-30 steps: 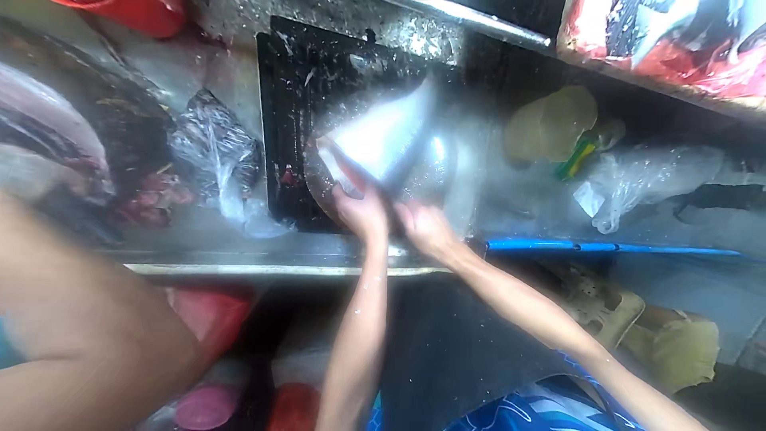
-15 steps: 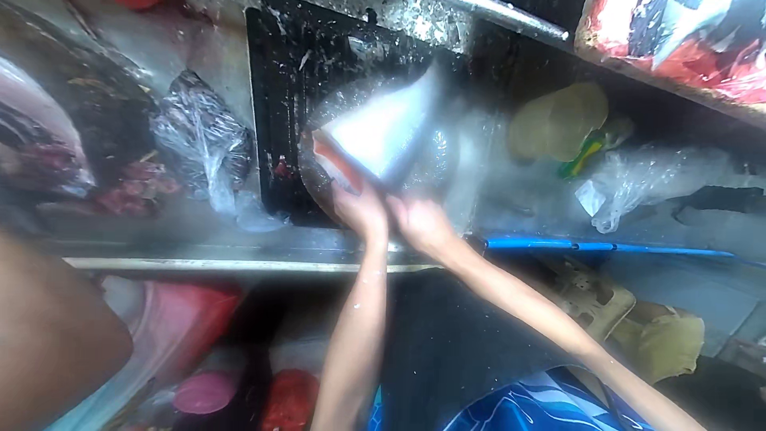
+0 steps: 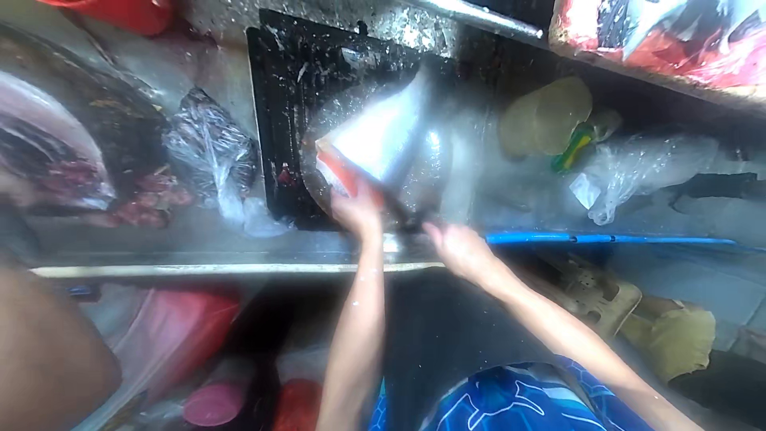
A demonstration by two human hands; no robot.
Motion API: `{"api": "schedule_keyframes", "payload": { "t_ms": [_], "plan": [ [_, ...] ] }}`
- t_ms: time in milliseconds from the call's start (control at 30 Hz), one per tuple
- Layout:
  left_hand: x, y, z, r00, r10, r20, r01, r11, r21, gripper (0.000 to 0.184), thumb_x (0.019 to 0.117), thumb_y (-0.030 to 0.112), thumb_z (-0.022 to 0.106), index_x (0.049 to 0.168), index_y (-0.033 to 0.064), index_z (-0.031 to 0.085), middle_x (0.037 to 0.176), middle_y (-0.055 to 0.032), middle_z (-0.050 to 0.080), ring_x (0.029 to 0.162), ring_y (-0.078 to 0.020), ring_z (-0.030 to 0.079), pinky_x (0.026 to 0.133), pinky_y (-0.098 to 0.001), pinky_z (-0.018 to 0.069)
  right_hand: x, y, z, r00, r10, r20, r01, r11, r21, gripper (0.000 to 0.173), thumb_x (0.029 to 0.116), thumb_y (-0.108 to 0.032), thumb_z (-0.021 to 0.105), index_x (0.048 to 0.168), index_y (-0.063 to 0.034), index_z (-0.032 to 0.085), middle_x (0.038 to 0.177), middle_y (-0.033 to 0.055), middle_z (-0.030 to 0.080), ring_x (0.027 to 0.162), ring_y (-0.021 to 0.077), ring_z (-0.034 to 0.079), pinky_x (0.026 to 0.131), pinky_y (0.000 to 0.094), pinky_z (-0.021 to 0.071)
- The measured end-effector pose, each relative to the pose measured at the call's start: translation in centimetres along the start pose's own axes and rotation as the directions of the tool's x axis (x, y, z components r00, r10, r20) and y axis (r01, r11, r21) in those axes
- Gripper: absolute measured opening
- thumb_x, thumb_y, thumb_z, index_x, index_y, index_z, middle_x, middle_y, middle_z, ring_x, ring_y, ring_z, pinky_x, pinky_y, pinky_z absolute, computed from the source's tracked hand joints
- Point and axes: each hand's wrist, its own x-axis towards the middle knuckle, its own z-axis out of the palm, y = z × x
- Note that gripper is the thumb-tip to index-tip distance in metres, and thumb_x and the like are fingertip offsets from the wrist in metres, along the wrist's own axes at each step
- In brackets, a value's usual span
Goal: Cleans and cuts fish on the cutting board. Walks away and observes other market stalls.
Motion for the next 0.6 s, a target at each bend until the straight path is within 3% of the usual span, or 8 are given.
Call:
{"api": "schedule_keyframes", "payload": {
  "t_ms": [67, 167, 333, 433, 600],
  "plan": [
    [0.6, -0.5, -0.7, 1.000, 0.013, 0.019, -0.014, 1.000, 0.019, 0.046, 0.0872, 0.043, 0.077, 0.116, 0.0071, 0.071, 0.104, -0.0105, 0.074, 0.102, -0.0236, 0.071, 0.091, -0.0497, 0.0547, -0.2, 0.7, -0.1, 0.998, -0.052, -0.027, 0.052, 0.999, -0.008, 0.076, 0.1047, -0.068, 0.016, 0.102, -0.0135, 0.069, 0.084, 0.0123, 0.070, 0.085, 0.0337, 0.073, 0.070, 0.0573, 0.0585],
    [0.5, -1.0, -1.2, 0.999, 0.010, 0.052, -0.011, 1.000, 0.018, 0.043, 0.0877, 0.043, 0.077, 0.113, 0.0084, 0.072, 0.104, -0.0104, 0.074, 0.102, -0.0248, 0.070, 0.092, -0.0515, 0.0541, 2.4, -0.1, 2.0, 0.953, -0.200, -0.229, 0.215, 0.976, 0.045, 0.070, 0.1070, -0.064, 0.019, 0.097, -0.0147, 0.069, 0.073, 0.0087, 0.067, 0.073, 0.0301, 0.071, 0.063, 0.0550, 0.0574],
    [0.4, -1.0, -1.0, 0.999, 0.016, 0.050, -0.018, 0.999, 0.028, 0.040, 0.0880, 0.041, 0.076, 0.111, 0.0084, 0.072, 0.099, -0.0094, 0.074, 0.097, -0.0231, 0.071, 0.087, -0.0496, 0.0558, 8.3, -5.1, 2.3, 0.899, -0.272, -0.342, 0.318, 0.944, 0.085, 0.071, 0.1067, -0.064, 0.018, 0.091, -0.0140, 0.066, 0.073, 0.0079, 0.067, 0.076, 0.0303, 0.071, 0.064, 0.0550, 0.0569],
    [0.4, -0.8, -0.8, 0.999, 0.016, 0.044, -0.017, 1.000, 0.024, 0.042, 0.0880, 0.043, 0.076, 0.111, 0.0091, 0.072, 0.099, -0.0089, 0.074, 0.097, -0.0222, 0.071, 0.088, -0.0494, 0.0556, 8.6, -6.4, 1.3, 0.921, -0.233, -0.312, 0.275, 0.956, 0.097, 0.075, 0.1059, -0.065, 0.017, 0.089, -0.0127, 0.067, 0.076, 0.0092, 0.068, 0.079, 0.0309, 0.072, 0.065, 0.0550, 0.0570],
    [0.3, -0.5, -0.6, 0.999, 0.024, 0.032, -0.025, 0.998, 0.051, 0.042, 0.0881, 0.042, 0.075, 0.112, 0.0081, 0.071, 0.100, -0.0095, 0.073, 0.098, -0.0229, 0.071, 0.088, -0.0492, 0.0549, 6.5, -6.7, 0.5, 0.979, -0.099, -0.177, 0.118, 0.987, 0.106, 0.083, 0.1033, -0.070, 0.015, 0.097, -0.0085, 0.069, 0.088, 0.0145, 0.072, 0.090, 0.0346, 0.073, 0.071, 0.0587, 0.0589]
  ]
}}
